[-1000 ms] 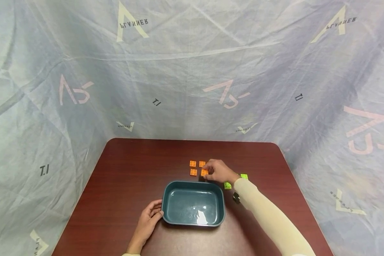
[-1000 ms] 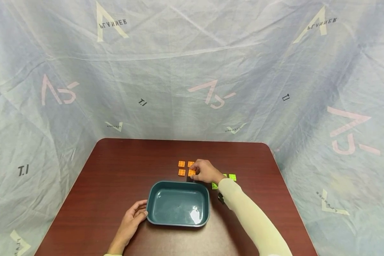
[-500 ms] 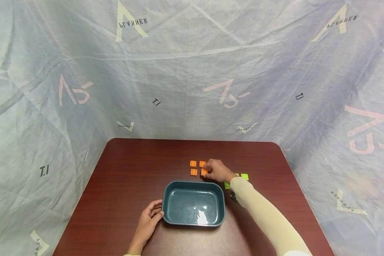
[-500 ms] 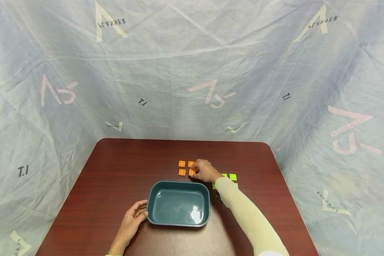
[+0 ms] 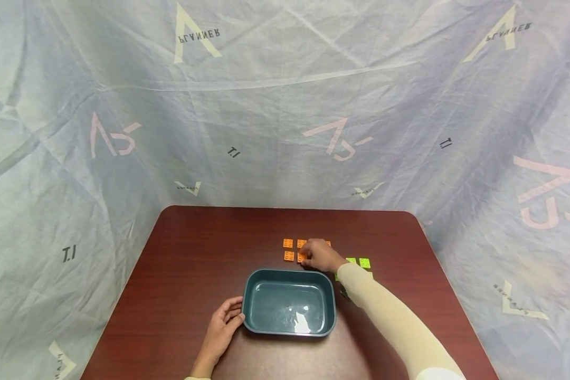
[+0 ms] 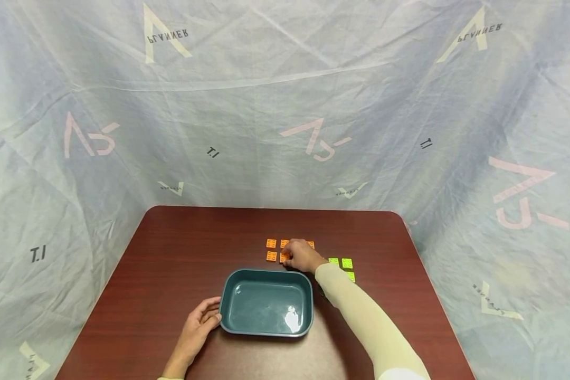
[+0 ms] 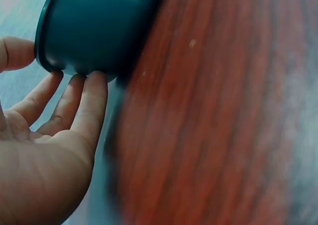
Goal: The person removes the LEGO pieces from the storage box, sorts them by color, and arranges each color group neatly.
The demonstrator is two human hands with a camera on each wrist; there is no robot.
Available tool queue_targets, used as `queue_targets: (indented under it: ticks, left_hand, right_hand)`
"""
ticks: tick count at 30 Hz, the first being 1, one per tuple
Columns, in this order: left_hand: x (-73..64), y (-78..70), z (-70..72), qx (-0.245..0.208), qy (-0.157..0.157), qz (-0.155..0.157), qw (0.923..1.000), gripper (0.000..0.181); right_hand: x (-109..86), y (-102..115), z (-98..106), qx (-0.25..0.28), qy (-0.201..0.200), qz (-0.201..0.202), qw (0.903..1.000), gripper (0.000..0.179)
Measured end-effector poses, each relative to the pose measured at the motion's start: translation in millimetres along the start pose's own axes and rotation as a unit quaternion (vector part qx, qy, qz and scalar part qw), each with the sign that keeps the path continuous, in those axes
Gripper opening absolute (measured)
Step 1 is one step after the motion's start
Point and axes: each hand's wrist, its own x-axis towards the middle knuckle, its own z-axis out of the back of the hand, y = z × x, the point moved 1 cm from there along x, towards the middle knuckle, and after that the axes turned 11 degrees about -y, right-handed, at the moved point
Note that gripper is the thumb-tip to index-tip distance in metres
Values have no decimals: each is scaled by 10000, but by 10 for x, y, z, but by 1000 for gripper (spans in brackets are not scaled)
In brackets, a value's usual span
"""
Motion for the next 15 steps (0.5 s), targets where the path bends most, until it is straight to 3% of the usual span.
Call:
queue_targets:
  ticks: [15]
  left_hand:
    - [9, -1, 22, 24, 52, 1, 10000, 41]
  right_hand:
    - [18, -5, -88, -185, -123, 49, 9997, 24]
